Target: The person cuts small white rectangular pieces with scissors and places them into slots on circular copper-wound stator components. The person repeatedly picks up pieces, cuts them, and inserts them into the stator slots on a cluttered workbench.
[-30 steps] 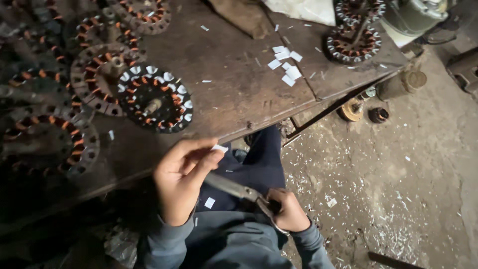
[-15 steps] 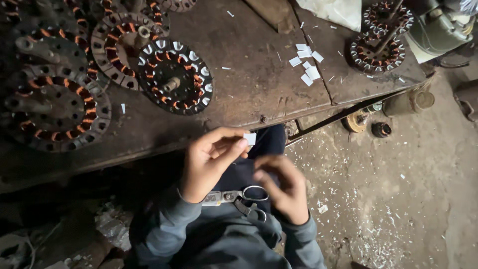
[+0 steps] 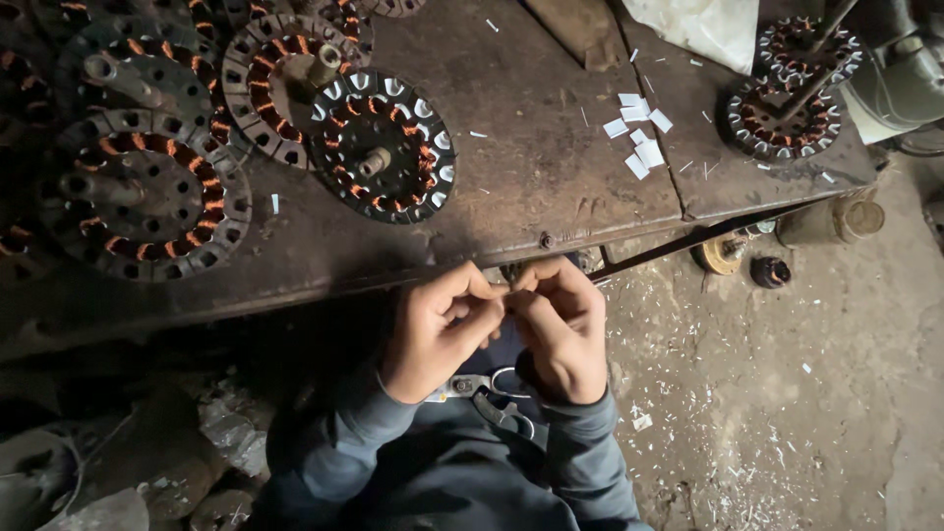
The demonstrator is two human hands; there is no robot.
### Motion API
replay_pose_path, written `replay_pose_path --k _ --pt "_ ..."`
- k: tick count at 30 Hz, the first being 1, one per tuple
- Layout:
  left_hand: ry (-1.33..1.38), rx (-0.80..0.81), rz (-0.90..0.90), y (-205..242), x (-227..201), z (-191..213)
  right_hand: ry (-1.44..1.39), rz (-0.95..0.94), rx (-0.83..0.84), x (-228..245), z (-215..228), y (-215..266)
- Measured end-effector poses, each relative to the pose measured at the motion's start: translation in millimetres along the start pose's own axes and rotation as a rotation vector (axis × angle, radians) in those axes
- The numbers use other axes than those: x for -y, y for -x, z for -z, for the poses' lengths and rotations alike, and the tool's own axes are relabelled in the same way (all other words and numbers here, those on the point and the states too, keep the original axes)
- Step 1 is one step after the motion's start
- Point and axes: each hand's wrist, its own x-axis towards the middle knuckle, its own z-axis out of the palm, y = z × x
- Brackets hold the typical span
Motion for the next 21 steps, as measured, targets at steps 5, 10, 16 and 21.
replay_pose_path --k 5,10,16,21 --pt "0.089 0.01 0.138 -1.9 13.9 7.2 0.236 0.05 -0.075 -0.5 -9.1 6.0" --pt "0.018 0.027 -0.133 -5.5 24.3 16.7 0.342 0.036 -0.033 5.1 -22.1 6.9" --pt "0.121 0.056 0.161 -7.0 -5.4 33.2 0.753 0.47 0.131 19.9 -34.9 4.4" --pt "-0.741 -0.405 -0.274 -1.1 -50.6 26.7 0.83 0.536 -0.032 20.1 -37.3 -3.8"
